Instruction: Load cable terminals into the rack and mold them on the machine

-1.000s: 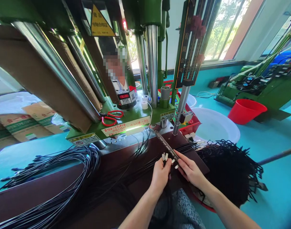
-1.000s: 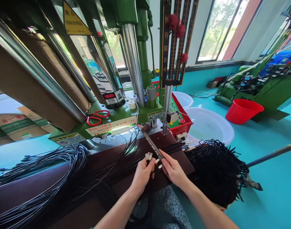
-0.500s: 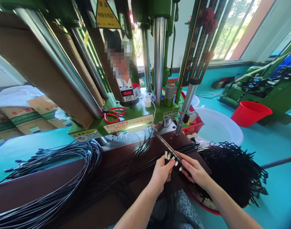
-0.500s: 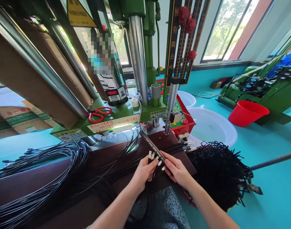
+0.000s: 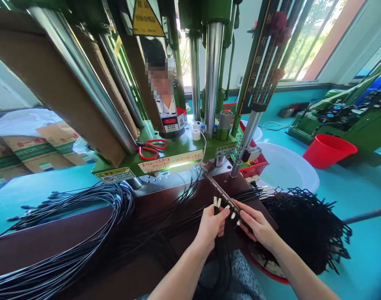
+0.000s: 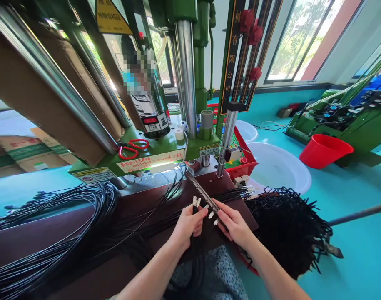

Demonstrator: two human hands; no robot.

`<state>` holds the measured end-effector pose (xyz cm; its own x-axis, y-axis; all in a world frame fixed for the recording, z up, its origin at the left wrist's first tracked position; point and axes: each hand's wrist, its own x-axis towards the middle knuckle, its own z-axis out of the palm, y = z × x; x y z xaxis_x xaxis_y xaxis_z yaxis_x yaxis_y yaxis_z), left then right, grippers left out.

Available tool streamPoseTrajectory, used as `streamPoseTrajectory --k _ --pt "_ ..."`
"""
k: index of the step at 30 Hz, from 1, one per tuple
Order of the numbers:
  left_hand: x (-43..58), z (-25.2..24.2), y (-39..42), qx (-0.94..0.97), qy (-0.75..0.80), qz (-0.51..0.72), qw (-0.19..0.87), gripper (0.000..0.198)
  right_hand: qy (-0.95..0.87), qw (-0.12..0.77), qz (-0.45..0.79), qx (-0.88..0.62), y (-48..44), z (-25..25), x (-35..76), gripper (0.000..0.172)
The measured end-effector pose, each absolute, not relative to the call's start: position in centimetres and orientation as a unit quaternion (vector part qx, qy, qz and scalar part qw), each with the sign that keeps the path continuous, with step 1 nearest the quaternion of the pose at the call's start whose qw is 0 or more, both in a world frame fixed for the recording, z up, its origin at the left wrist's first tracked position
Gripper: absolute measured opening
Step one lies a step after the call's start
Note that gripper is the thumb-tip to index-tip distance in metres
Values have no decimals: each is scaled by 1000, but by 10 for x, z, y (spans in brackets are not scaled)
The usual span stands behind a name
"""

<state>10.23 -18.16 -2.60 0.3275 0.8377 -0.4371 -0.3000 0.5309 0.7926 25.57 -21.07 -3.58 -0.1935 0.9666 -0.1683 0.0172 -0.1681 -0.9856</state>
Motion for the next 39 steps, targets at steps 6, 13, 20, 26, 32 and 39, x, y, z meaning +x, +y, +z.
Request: streamPoseTrajectory --k 6,13,20,26,32,39 --pt "102 -30 -185 309 447 383 747 48 -545 383 559 -493 -213 -36 251 56" --pt "102 -31 -184 358 473 491 638 40 -498 392 575 -517 -212 -38 255 62" --pt "97 -28 -185 326 474 474 666 36 -503 386 585 -506 -211 -35 256 57" --pt "99 -30 -185 336 468 454 679 33 -507 360 610 -491 -209 -33 258 55" --pt "94 -30 -184 305 469 454 694 39 -505 347 622 -487 -208 -29 259 60" --pt "90 -32 -182 315 466 450 694 42 -576 323 585 -471 -208 -33 256 55"
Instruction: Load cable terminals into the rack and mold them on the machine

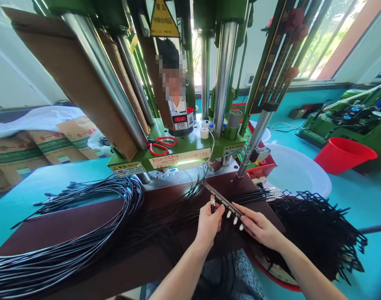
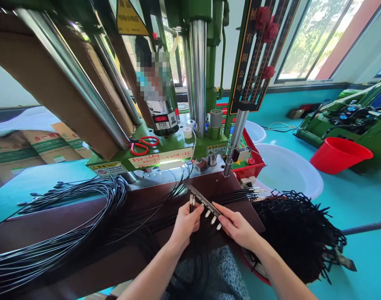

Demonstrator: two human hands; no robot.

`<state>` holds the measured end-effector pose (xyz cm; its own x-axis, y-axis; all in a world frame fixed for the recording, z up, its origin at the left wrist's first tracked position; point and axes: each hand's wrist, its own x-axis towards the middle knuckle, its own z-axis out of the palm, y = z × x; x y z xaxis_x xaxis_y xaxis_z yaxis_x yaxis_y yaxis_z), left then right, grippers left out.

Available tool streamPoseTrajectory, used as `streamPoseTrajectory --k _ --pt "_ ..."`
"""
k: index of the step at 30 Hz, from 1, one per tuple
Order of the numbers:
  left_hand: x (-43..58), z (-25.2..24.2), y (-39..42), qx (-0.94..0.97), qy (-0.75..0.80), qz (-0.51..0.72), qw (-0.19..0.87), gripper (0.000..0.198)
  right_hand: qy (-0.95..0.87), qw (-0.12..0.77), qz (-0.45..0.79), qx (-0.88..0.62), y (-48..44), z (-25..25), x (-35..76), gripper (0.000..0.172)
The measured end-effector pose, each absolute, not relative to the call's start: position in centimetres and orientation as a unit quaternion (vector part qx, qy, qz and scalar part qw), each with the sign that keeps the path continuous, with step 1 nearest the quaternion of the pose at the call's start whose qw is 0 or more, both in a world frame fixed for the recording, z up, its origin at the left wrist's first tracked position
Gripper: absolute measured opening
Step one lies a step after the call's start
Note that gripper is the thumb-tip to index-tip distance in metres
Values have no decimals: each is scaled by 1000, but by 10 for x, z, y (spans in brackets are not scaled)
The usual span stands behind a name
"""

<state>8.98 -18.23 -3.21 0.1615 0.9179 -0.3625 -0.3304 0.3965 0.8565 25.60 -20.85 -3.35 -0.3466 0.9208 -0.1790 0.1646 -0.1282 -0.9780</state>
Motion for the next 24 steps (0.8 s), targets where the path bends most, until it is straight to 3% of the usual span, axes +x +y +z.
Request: streamPoseTrajectory --k 6,12,24 --pt "79 -29 -180 407 482 485 606 46 -512 355 612 -487 -211 -31 258 58" --pt "74 -24 -180 349 420 390 742 50 -524 344 623 -467 -207 -33 264 58" --pt "70 -26 -176 331 416 337 777 50 -523 314 638 -470 -205 -24 262 58"
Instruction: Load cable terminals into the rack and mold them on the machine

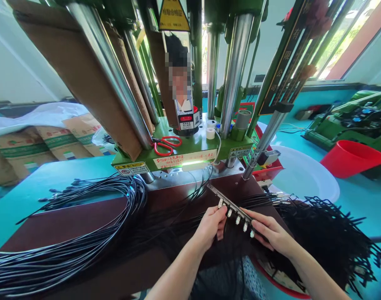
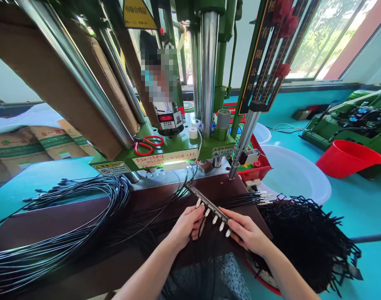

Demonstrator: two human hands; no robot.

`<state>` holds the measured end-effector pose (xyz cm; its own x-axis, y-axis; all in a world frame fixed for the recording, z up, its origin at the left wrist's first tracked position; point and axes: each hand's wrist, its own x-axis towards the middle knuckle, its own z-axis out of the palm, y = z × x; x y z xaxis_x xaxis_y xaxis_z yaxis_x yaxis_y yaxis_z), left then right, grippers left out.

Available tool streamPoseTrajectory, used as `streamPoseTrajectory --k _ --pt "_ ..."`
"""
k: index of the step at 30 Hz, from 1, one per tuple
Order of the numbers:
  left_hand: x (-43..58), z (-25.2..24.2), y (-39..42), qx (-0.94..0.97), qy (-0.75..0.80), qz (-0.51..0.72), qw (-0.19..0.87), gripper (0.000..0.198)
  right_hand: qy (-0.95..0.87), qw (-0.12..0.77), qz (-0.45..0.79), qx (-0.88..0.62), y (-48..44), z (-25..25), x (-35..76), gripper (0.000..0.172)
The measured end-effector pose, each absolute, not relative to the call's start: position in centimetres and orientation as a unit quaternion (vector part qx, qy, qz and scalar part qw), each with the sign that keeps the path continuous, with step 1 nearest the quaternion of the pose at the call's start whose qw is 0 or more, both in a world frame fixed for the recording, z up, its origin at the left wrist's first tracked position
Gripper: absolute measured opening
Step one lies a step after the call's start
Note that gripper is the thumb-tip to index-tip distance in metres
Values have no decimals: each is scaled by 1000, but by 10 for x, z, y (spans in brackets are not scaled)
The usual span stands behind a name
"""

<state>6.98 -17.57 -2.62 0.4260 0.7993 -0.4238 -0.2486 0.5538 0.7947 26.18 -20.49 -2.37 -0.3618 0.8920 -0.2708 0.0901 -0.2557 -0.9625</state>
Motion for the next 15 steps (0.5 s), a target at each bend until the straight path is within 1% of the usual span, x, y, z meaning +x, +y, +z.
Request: streamPoseTrajectory --k 3,6,10,15 --pt "71 -31 -177 357 444 354 741 49 -544 298 631 -466 -205 -24 259 59" --pt "71 -32 -177 382 464 387 699 48 -542 302 625 -473 -206 -27 259 59" --pt "66 -23 -178 352 450 405 714 46 -526 320 623 -482 -206 -31 264 60" --pt "65 -20 -178 344 464 411 705 46 -533 313 621 -482 -206 -30 267 58"
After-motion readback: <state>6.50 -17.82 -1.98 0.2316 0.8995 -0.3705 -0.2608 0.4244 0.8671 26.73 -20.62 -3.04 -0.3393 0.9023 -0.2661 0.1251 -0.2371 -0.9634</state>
